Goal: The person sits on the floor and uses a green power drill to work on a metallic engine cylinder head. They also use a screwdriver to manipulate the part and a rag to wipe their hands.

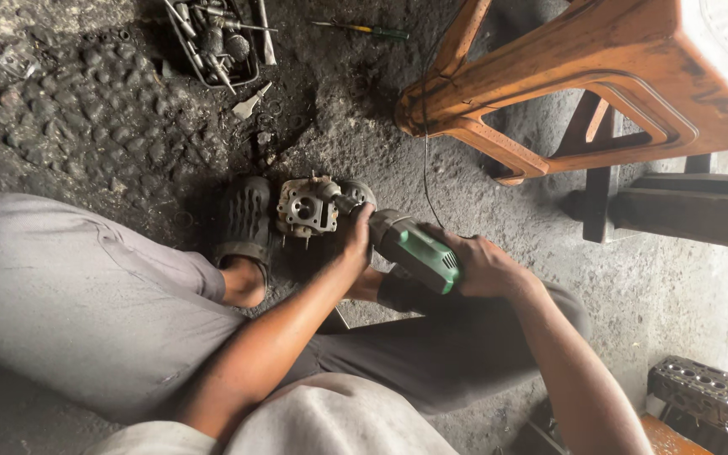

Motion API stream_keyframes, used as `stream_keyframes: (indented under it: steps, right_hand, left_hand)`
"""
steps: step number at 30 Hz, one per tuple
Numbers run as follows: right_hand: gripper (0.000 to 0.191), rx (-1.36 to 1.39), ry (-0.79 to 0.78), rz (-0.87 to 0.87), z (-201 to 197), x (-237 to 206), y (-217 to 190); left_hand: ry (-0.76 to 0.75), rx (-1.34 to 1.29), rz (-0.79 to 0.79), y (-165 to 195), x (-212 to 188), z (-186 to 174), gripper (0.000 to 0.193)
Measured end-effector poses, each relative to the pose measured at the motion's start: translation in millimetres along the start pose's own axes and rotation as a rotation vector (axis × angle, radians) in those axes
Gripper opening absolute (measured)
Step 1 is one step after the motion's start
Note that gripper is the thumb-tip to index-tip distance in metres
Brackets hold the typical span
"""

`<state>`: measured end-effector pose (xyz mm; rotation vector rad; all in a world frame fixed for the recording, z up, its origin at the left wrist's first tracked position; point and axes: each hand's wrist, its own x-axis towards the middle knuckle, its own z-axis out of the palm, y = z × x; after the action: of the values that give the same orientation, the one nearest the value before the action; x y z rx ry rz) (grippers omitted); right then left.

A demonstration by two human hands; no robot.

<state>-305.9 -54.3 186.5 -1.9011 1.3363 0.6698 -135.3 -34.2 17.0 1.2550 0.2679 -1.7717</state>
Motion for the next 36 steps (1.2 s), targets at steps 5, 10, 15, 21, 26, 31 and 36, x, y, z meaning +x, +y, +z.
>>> stream_keyframes:
  steps: [5, 10, 15, 21, 26, 31, 36]
  right_hand:
    - [0.102, -0.031, 0.006, 0.020, -0.3, 0.4, -4.9]
    - [0.103, -0.016, 0.002, 0.015, 3.4, 0.3, -12.2]
    - [0.105, -0.011, 0.000, 0.011, 3.8, -0.1, -16.7]
    - [0.107, 0.007, -0.098, 0.006, -3.6, -9.5, -6.3]
    - [0.106, 0.056, -0.140, -0.044, -0.3, -9.3, 1.3]
    - [0.107, -0.024, -0.069, 0.025, 6.2, -1.7, -0.3]
    - [0.105, 0.092, 0.021, -0.063, 7.0, 4.5, -3.9]
  left_hand:
    - [0.045, -0.017, 0.020, 9.4, -4.5, 1.5, 0.059]
    - [-0.010, -0.032, 0.094, 17.5, -8.4, 0.6, 0.060]
    - [0.029, 0.039, 0.096, 15.5, -2.9, -6.4, 0.058]
    - [0.081, 0.112, -0.249, -18.7, -12.9, -12.9, 0.071]
    - [0.070, 0.014, -0.225, -31.0, -16.0, -17.3, 0.070]
    - [0.073, 0.019, -0.015, -4.0, -2.2, -5.2, 0.057]
    - [0.097, 0.056, 0.100, 10.6, 4.7, -3.7, 0.055]
